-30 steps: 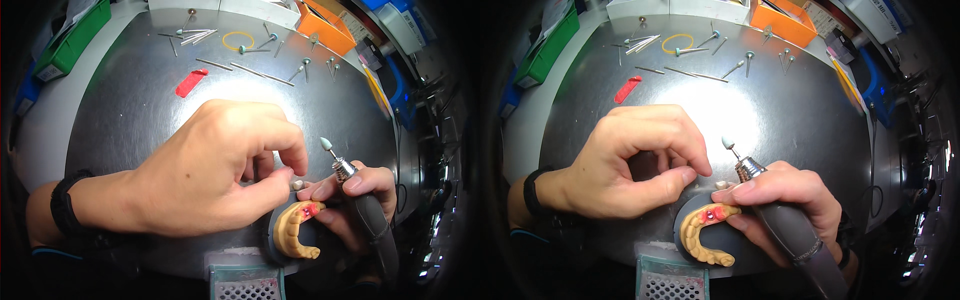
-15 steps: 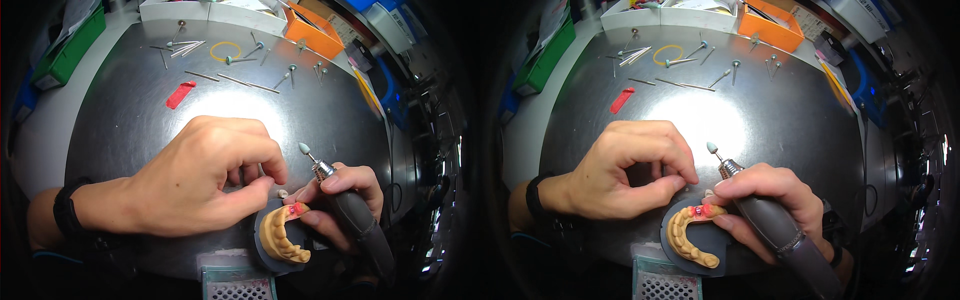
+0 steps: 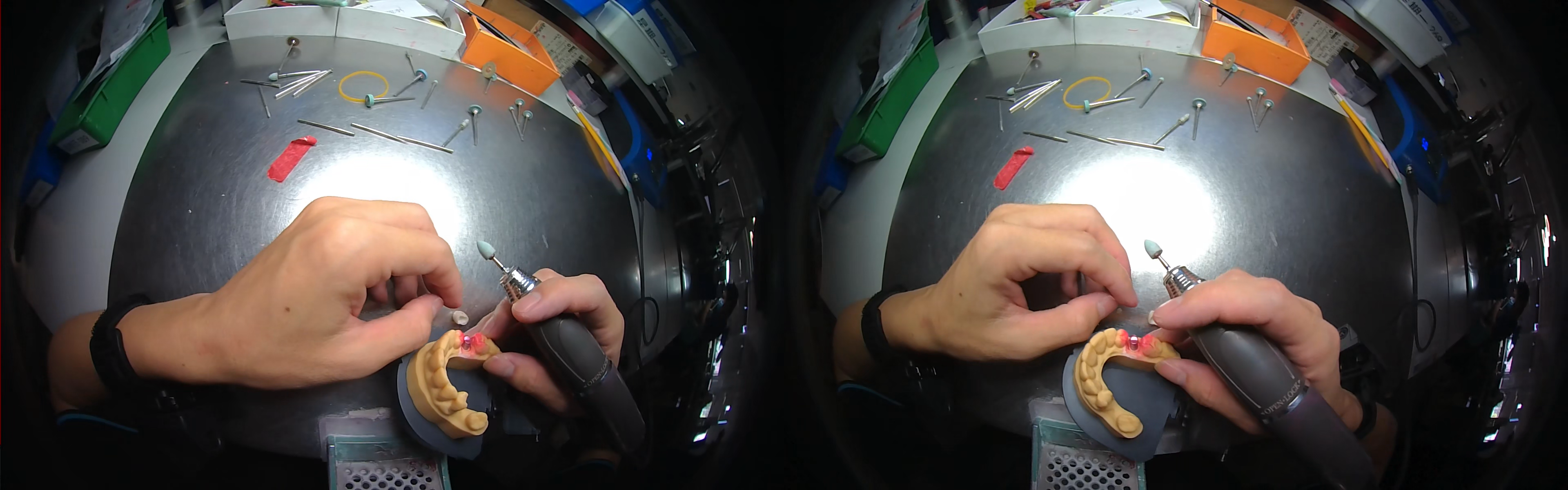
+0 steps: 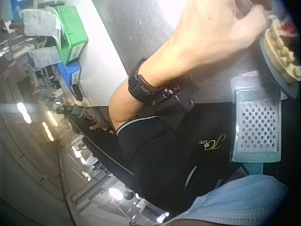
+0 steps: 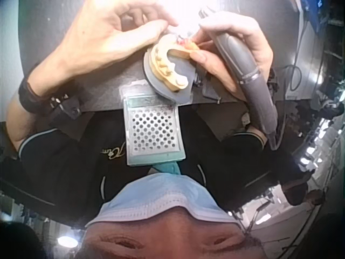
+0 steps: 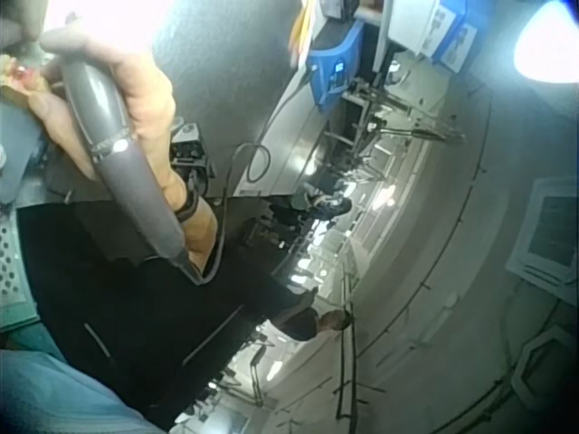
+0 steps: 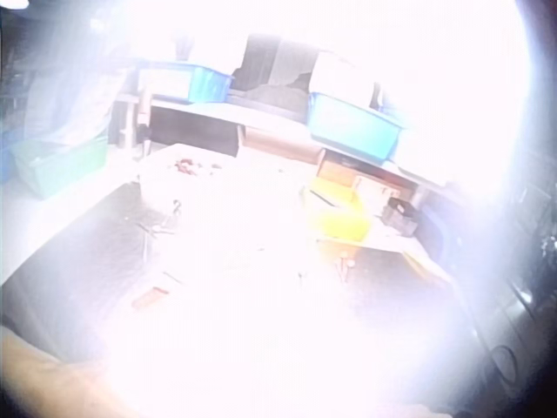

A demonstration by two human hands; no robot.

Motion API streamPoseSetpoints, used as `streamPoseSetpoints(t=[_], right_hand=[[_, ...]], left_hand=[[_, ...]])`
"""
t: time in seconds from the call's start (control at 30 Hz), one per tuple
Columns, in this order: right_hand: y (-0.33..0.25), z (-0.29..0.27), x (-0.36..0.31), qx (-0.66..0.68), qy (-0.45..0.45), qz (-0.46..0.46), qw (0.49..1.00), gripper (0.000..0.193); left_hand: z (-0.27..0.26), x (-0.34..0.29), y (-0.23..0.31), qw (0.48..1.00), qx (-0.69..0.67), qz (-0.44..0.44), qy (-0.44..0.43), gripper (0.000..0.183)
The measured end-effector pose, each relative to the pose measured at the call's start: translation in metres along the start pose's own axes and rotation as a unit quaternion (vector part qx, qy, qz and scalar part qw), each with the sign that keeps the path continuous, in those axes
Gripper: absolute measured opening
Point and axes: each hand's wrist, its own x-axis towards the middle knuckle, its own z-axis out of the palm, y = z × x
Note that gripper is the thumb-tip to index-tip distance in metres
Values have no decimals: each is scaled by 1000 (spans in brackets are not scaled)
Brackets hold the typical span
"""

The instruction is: The recorder is applying red coating to a dental mold and then refining a small dental prosthetic using a rotary tool.

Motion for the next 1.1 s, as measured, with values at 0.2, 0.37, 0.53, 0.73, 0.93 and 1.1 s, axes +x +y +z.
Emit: streamPoseSetpoints(t=[0.2, 0.37, 0.53, 0.73, 0.93, 1.1], right_hand=[[0, 0, 1, -5, -13, -3, 1000, 40], [-9, -5, -2, 43, 30, 5, 999, 43], [-18, -36, 5, 89, 43, -82, 992, 53], [-28, -40, -5, 131, 81, -50, 987, 57], [-24, -30, -1, 81, 27, -29, 996, 53], [-10, -16, -1, 20, -8, 26, 999, 39]], left_hand=[[-1, 0, 0, 1000, 1, 2, -6, 16], [-1, -1, 0, 1000, 8, 0, -8, 17], [3, 1, -1, 999, 39, 13, -9, 18], [12, 5, 2, 988, 143, 43, -36, 23], [2, 16, 8, 998, 8, -47, -30, 16], [-15, 12, 12, 948, -259, -180, 25, 18]])
